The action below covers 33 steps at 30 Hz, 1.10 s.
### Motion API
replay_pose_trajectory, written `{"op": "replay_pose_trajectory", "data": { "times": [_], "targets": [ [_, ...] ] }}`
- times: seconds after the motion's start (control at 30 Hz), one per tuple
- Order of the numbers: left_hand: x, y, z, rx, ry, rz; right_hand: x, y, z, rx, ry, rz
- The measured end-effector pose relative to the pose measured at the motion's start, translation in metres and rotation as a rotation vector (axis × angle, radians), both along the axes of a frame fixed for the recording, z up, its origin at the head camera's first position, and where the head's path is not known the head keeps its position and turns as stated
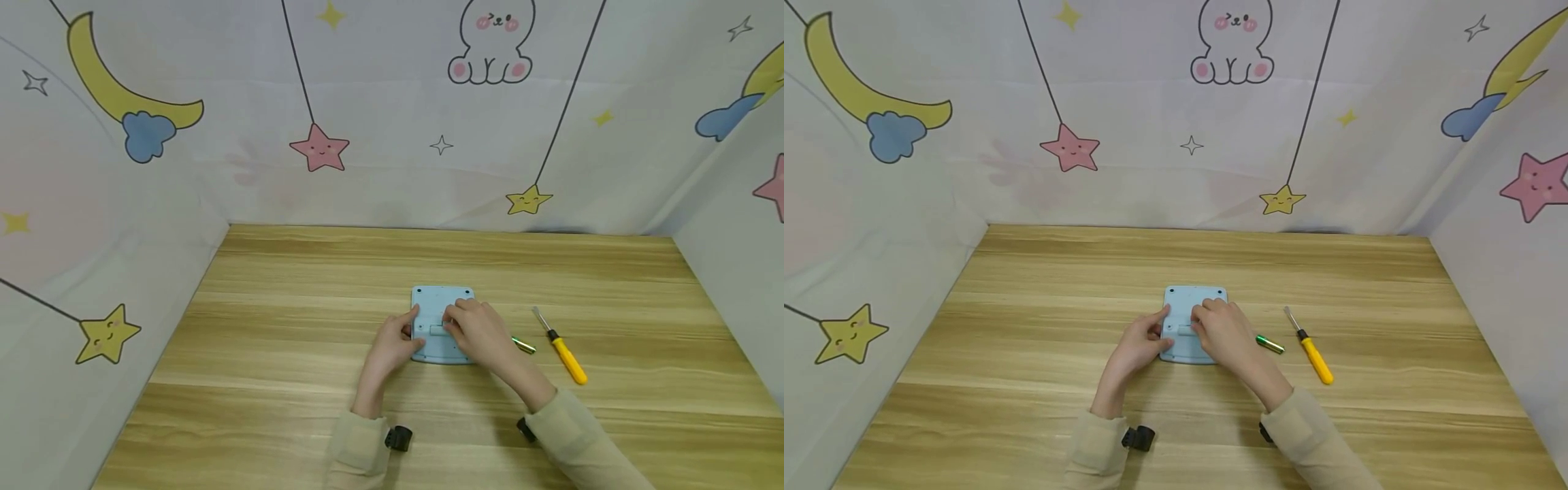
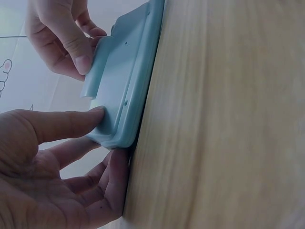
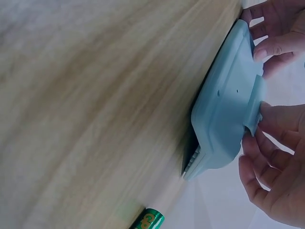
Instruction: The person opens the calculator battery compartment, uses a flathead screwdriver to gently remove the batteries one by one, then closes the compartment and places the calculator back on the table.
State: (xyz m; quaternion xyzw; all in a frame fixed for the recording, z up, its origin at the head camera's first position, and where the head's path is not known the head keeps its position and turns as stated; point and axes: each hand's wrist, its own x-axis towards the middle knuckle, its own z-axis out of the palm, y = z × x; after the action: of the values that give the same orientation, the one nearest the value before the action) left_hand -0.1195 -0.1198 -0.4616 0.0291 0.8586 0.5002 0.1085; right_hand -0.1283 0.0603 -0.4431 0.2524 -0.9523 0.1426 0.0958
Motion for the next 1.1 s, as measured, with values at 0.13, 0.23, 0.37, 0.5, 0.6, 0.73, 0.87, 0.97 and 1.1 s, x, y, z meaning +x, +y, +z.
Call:
{"op": "replay_pose_trajectory", "data": {
  "times": [0.13,0.23,0.37,0.5,0.6,0.73,0.87,0.97,1.1],
  "targets": [
    [0.0007,0.0,0.0009,0.003,-0.001,0.0,0.0024,-0.0001,0.0,0.053,0.027,-0.004],
    [0.0011,0.0,0.0014,0.005,-0.003,0.0,0.0042,0.0001,0.0004,0.073,0.042,-0.002],
    [0.0012,0.0,0.0014,0.008,-0.001,0.001,0.0059,0.0002,0.0009,0.076,0.05,0.0],
    [0.0012,0.0,0.0013,0.006,0.002,-0.001,0.0059,0.0007,-0.0005,0.073,0.061,0.004],
    [0.0013,0.0002,0.0013,0.002,0.001,-0.002,0.0055,0.0013,-0.0023,0.071,0.071,0.01],
    [0.001,0.001,0.0014,0.0,-0.002,-0.002,0.0048,0.0025,-0.0036,0.069,0.081,0.016],
    [0.0005,0.0017,0.0017,-0.003,-0.003,-0.004,0.0045,0.0034,-0.004,0.078,0.089,0.016],
    [0.0002,0.0019,0.0016,-0.003,-0.007,-0.004,0.004,0.0032,-0.0038,0.093,0.094,0.016],
    [-0.0003,0.002,0.0019,-0.001,-0.009,0.001,0.0031,0.0023,-0.0033,0.119,0.104,0.026]
  ]
}}
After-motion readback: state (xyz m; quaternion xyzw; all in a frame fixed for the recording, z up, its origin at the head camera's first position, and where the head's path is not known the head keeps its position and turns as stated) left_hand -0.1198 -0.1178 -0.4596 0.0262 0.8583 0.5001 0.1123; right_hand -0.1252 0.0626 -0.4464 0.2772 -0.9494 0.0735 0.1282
